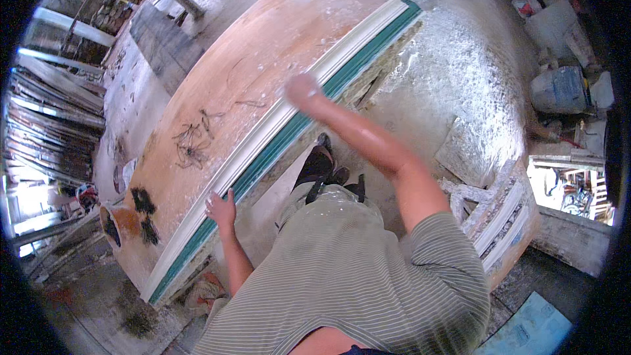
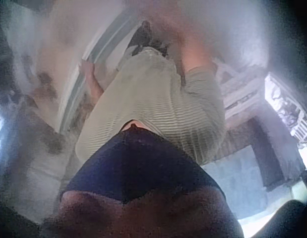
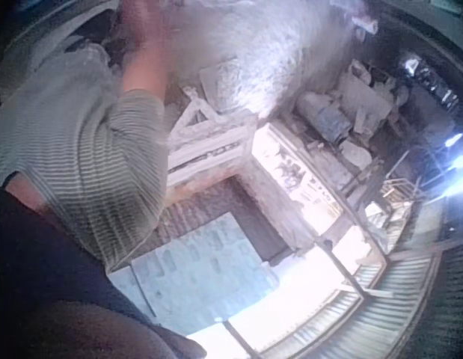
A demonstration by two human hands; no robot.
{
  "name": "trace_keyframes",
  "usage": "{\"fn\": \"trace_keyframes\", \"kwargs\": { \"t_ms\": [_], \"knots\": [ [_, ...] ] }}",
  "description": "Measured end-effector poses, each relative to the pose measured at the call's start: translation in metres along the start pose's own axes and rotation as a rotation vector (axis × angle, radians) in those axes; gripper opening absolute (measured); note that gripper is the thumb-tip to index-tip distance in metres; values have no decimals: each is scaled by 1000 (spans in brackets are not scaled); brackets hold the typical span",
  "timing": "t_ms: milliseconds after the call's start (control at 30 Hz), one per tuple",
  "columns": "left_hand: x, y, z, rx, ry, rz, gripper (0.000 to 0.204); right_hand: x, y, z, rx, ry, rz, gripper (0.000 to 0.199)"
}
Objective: The person applies a white adhesive along the edge of a large wooden panel using a small tool. They repeatedly smooth the bead of glue with their fingers to ensure even coverage along the seam.
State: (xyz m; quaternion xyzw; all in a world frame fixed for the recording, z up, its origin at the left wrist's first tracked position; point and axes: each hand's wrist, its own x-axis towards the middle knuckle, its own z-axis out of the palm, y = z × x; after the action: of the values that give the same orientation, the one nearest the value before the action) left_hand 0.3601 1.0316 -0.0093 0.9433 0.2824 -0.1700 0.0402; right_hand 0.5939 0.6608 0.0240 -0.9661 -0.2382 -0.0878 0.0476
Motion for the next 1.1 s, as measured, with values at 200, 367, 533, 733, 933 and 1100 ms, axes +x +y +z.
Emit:
{"fn": "trace_keyframes", "kwargs": {
  "t_ms": [200,367,533,733,933,1100],
  "knots": [
    [25,44,-1,13,-83,-184,90,0,22,-1,178,-262,135,16],
    [52,43,21,58,-108,-308,89,9,226,13,-135,-131,329,16],
    [64,113,4,-46,-151,-487,91,-1,394,-1,-278,53,281,15],
    [59,176,13,-117,-176,-602,92,15,334,-46,118,-447,168,18],
    [41,267,-16,-152,-238,-454,92,-4,458,-41,-77,-397,301,18],
    [16,254,56,-15,-93,-326,78,20,562,-71,-69,-380,318,22]
  ]
}}
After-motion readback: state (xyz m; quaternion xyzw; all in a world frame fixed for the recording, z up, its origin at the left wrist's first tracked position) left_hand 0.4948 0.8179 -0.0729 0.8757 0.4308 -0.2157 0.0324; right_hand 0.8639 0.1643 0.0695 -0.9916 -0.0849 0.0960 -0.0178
